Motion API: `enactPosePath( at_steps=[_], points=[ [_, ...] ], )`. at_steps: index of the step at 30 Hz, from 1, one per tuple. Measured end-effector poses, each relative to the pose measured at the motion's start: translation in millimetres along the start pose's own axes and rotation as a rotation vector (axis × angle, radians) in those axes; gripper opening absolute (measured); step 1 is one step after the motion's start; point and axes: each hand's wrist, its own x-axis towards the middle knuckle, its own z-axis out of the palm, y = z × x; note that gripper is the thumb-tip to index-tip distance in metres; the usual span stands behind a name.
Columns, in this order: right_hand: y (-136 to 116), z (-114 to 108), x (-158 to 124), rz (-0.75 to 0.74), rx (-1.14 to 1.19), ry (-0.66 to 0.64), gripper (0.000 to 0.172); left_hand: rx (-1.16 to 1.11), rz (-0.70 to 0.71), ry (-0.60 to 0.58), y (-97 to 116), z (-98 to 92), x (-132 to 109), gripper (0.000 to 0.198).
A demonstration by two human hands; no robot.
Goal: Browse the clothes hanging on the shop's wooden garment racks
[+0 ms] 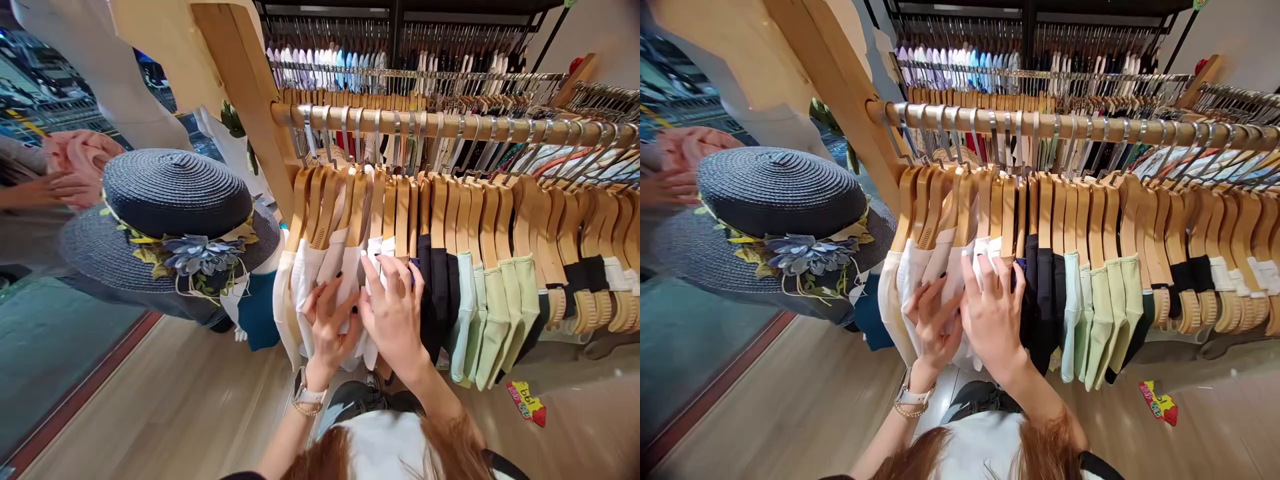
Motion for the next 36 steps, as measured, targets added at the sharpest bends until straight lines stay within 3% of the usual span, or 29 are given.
enactPosePath(
  at_steps=[6, 11, 14, 17, 23, 28, 31, 36],
  points=[
    [7, 5, -5, 0.043, 0.046, 0.074, 0.038, -0.079, -0.155, 0.157, -16, -1.8, 1, 0.037],
    [9, 6, -7, 0.056, 0.055, 0.116, 0.032, -0.044, -0.24, 0.131, -8, -4.5, -4, 0.044],
    [8, 6, -7, 0.058, 0.064, 0.087, 0.031, -0.087, -0.21, 0.037, 1, -6.8, -9, 0.047],
    [6, 4, -7, 0.052, 0.049, 0.056, 0.037, -0.136, -0.19, -0.044, 5, -9.3, -12, 0.044],
    [-1, -1, -7, 0.043, 0.061, 0.027, 0.06, -0.135, -0.17, -0.029, 2, -10.1, -10, 0.033],
    [-9, 0, -8, 0.075, 0.012, -0.033, 0.057, -0.291, -0.216, 0.104, 4, -8.7, -14, 0.02],
    [-13, -1, -9, 0.078, 0.015, -0.036, 0.055, -0.2, -0.245, 0.216, 5, -11.8, -14, 0.017],
    [-15, -2, -8, -0.001, 0.073, -0.025, 0.052, 0.08, -0.193, 0.215, -3, -31.7, 7, 0.024]
  ],
)
